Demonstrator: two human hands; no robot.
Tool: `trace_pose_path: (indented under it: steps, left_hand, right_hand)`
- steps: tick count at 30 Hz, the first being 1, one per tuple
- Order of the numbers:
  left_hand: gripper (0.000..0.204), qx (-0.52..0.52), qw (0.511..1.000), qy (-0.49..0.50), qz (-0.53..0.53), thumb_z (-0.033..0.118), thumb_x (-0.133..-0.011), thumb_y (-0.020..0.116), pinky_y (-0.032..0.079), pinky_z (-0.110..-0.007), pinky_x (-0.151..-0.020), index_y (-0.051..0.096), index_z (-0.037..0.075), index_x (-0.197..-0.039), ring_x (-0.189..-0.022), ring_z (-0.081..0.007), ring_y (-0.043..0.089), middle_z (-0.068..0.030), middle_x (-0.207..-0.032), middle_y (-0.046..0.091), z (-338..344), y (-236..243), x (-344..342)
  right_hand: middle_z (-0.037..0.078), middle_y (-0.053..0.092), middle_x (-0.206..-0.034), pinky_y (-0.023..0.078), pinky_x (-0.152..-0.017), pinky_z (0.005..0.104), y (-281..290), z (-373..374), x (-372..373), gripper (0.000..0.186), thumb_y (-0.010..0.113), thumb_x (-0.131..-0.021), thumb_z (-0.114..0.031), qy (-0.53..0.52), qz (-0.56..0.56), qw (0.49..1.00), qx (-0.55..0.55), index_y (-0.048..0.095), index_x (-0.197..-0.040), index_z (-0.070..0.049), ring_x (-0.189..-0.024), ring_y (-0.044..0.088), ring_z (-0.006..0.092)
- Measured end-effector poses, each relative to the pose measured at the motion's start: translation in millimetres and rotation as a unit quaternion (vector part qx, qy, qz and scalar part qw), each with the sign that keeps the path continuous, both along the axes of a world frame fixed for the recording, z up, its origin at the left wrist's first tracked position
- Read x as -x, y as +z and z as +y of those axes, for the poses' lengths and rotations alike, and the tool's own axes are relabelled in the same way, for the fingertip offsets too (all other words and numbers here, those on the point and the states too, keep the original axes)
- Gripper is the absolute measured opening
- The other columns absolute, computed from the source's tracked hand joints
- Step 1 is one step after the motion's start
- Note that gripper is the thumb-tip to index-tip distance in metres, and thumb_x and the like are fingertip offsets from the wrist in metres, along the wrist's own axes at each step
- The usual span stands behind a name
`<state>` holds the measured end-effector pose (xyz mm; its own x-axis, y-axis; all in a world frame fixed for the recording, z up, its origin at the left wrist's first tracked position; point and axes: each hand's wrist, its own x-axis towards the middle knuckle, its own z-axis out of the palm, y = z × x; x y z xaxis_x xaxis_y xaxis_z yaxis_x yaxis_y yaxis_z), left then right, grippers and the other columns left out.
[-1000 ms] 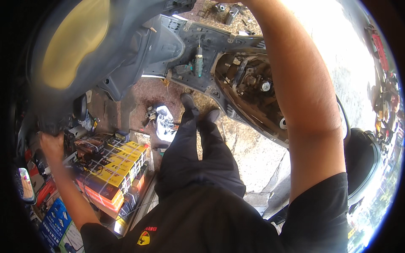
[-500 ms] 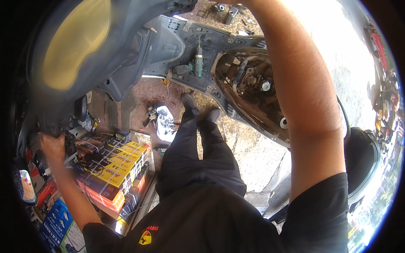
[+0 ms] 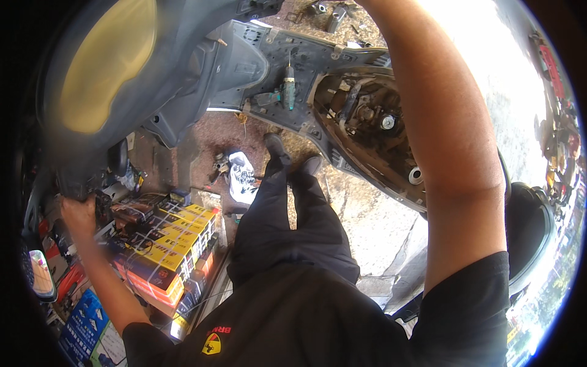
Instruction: The person removes the scooter seat, then uses a cordless impact driver and a wrench to loosen and tighten bolts on the engine area. They repeatedly adjust components within the engine compartment and reposition the seat during the process.
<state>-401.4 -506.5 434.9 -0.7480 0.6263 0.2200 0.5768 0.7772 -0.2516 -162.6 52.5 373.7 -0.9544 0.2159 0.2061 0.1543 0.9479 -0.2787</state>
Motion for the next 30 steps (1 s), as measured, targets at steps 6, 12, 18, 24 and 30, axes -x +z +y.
trace_pose_path:
  steps: [6,12,18,24,30]
  left_hand:
    - [0.052,0.026,1.000,-0.002,-0.007,0.018,-0.067,0.078,0.049,-0.053,-0.087,0.063,-0.010,-0.109,-0.101,-0.0521,0.061,-0.0331,-0.105,0.066,-6.7,-0.9,5.3]
    - [0.048,0.051,0.999,0.003,0.004,0.018,-0.067,0.079,0.049,-0.053,-0.086,0.065,-0.012,-0.103,-0.099,-0.0524,0.062,-0.0330,-0.102,0.067,-9.6,-1.0,6.5]
    - [0.052,0.027,1.000,-0.007,-0.002,0.019,-0.069,0.080,0.050,-0.051,-0.087,0.064,-0.012,-0.107,-0.095,-0.0519,0.063,-0.0314,-0.101,0.068,-5.2,0.0,4.5]
    - [0.051,0.037,0.999,-0.019,0.004,0.019,-0.069,0.080,0.049,-0.050,-0.088,0.063,-0.013,-0.105,-0.096,-0.0509,0.062,-0.0319,-0.103,0.067,7.5,5.6,-4.1]
    - [0.051,0.086,0.996,0.037,0.012,0.019,-0.070,0.079,0.048,-0.051,-0.090,0.063,-0.015,-0.105,-0.097,-0.0521,0.062,-0.0333,-0.103,0.066,-0.4,6.8,0.2]
  right_hand:
    - [0.023,0.070,-0.090,0.054,-0.075,0.0448,-1.5,-0.8,-0.7,0.025,0.069,-0.076,-0.017,0.007,0.001,1.000,-0.013,0.072,-0.098,-0.007,-0.085,0.067,0.0410]
    - [0.023,0.070,-0.090,0.054,-0.074,0.0455,1.8,-1.0,-2.1,0.027,0.069,-0.073,-0.015,0.013,0.018,1.000,0.009,0.072,-0.098,-0.006,-0.085,0.068,0.0409]
    - [0.023,0.069,-0.087,0.054,-0.073,0.0463,-0.2,5.5,-9.4,0.030,0.067,-0.069,-0.010,0.047,0.024,0.999,-0.011,0.071,-0.098,-0.004,-0.083,0.067,0.0418]
    - [0.021,0.069,-0.088,0.053,-0.070,0.0467,0.7,4.9,-4.6,0.032,0.066,-0.066,-0.005,0.001,-0.047,0.999,-0.018,0.068,-0.097,-0.003,-0.083,0.068,0.0395]
    - [0.021,0.066,-0.092,0.053,-0.075,0.0459,-2.1,-3.9,-41.3,0.036,0.074,-0.070,-0.012,-0.023,0.155,0.988,0.012,0.062,-0.103,-0.001,-0.088,0.066,0.0391]
